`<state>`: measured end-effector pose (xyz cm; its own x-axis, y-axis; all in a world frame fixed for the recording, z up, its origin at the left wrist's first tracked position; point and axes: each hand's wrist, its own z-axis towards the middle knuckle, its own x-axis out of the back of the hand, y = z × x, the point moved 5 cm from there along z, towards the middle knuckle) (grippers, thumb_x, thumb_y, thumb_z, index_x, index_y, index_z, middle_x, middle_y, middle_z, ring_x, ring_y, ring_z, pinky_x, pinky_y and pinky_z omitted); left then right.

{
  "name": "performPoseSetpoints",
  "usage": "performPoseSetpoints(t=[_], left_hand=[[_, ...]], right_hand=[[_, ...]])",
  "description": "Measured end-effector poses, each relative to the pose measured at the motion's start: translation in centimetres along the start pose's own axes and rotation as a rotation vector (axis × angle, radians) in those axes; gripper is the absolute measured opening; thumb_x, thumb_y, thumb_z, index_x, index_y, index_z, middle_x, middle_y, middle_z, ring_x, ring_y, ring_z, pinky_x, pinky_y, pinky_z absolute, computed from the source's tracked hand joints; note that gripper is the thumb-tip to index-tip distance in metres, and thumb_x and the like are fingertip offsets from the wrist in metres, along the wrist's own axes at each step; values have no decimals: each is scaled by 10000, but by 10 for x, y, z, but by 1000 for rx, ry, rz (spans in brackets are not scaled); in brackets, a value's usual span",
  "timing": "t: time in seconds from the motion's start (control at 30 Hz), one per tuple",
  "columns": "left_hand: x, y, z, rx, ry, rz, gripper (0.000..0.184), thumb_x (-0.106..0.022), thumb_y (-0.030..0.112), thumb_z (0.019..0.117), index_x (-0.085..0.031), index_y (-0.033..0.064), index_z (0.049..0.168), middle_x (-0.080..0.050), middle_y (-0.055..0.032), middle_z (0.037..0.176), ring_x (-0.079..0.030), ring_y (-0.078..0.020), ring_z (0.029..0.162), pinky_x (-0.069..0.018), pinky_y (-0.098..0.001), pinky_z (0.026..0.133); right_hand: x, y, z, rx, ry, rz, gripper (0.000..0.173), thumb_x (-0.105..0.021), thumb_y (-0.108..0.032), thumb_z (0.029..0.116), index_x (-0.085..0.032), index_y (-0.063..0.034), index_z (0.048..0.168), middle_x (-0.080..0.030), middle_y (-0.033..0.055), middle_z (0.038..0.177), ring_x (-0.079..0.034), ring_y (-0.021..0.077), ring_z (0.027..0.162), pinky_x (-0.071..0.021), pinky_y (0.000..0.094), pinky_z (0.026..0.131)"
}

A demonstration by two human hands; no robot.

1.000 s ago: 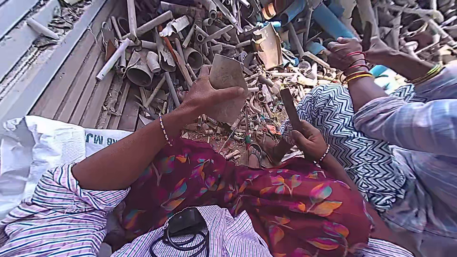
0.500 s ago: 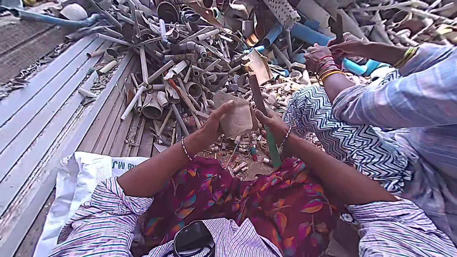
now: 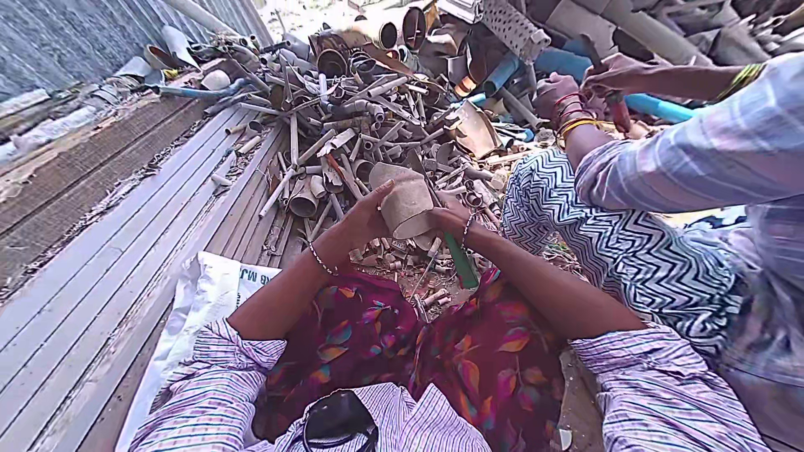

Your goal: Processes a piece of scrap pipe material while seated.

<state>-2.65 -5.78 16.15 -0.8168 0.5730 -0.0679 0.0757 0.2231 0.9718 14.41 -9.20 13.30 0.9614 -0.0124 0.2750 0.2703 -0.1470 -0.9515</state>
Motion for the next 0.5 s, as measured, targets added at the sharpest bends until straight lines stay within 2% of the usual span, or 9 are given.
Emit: performPoseSetpoints(t=[0.03,0.13,0.2,0.27,0.3,0.33,0.37,0.43,0.5], left_hand=[[10,1,-4,39,-57,172,510,-235,446,1118,-426,100,1440,-647,-100,1194,-674,-181,1016,-569,-356,875],[67,-6,-22,111,-144,582,484,-400,326,1079,-421,117,1515,-625,-107,1363,-618,-191,1204,-509,-382,993],[102,-26,-49,150,-65,601,437,-323,305,1082,-561,115,1396,-698,-48,1248,-656,-112,1078,-522,-297,906],[131,-56,-74,147,210,446,334,-316,220,1119,-633,115,1101,-701,41,909,-656,6,804,-543,-166,755],[148,-71,-80,52,289,326,296,-339,119,1112,-622,48,1061,-678,18,851,-636,2,756,-525,-150,730],[159,-82,-86,-83,232,175,296,-315,23,1102,-589,-86,1131,-661,-73,899,-616,-64,793,-502,-193,763],[162,-87,-91,-213,133,50,298,-296,-6,1087,-573,-113,1099,-669,-90,874,-642,-65,772,-527,-186,716],[122,-63,-111,-6,287,-54,379,-275,58,1096,-589,74,885,-662,-3,717,-639,-22,649,-536,-167,625],[121,-58,-111,0,41,-63,427,-262,104,1026,-658,161,878,-721,61,789,-668,27,737,-552,-154,701]], right_hand=[[3,2,0,-14,26,37,338,-528,-116,1027,-536,-44,1357,-580,108,864,-511,146,587,-457,324,525],[12,9,-1,-115,68,147,319,-478,-108,1044,-499,-55,1358,-509,71,838,-458,119,565,-417,284,496],[22,17,3,-148,93,111,347,-468,-134,1053,-479,-64,1393,-524,100,902,-481,154,607,-437,327,528],[28,22,9,-140,119,22,350,-490,-140,1042,-502,-25,1372,-587,172,1015,-571,240,747,-496,424,648],[29,23,10,-129,125,-2,349,-503,-129,1034,-525,10,1353,-613,230,1109,-615,315,886,-507,503,764],[28,24,10,-117,125,-19,354,-512,-129,1029,-542,25,1347,-620,265,1175,-626,368,994,-498,555,845],[26,24,10,-108,113,-33,367,-514,-134,1031,-547,26,1360,-617,282,1222,-624,395,1062,-491,578,890],[23,20,9,-90,85,-48,361,-505,-144,1042,-537,10,1367,-618,264,1196,-625,364,1005,-498,548,852],[21,17,10,-62,60,-60,349,-490,-145,1044,-533,9,1354,-617,233,1109,-615,312,869,-505,505,768]])
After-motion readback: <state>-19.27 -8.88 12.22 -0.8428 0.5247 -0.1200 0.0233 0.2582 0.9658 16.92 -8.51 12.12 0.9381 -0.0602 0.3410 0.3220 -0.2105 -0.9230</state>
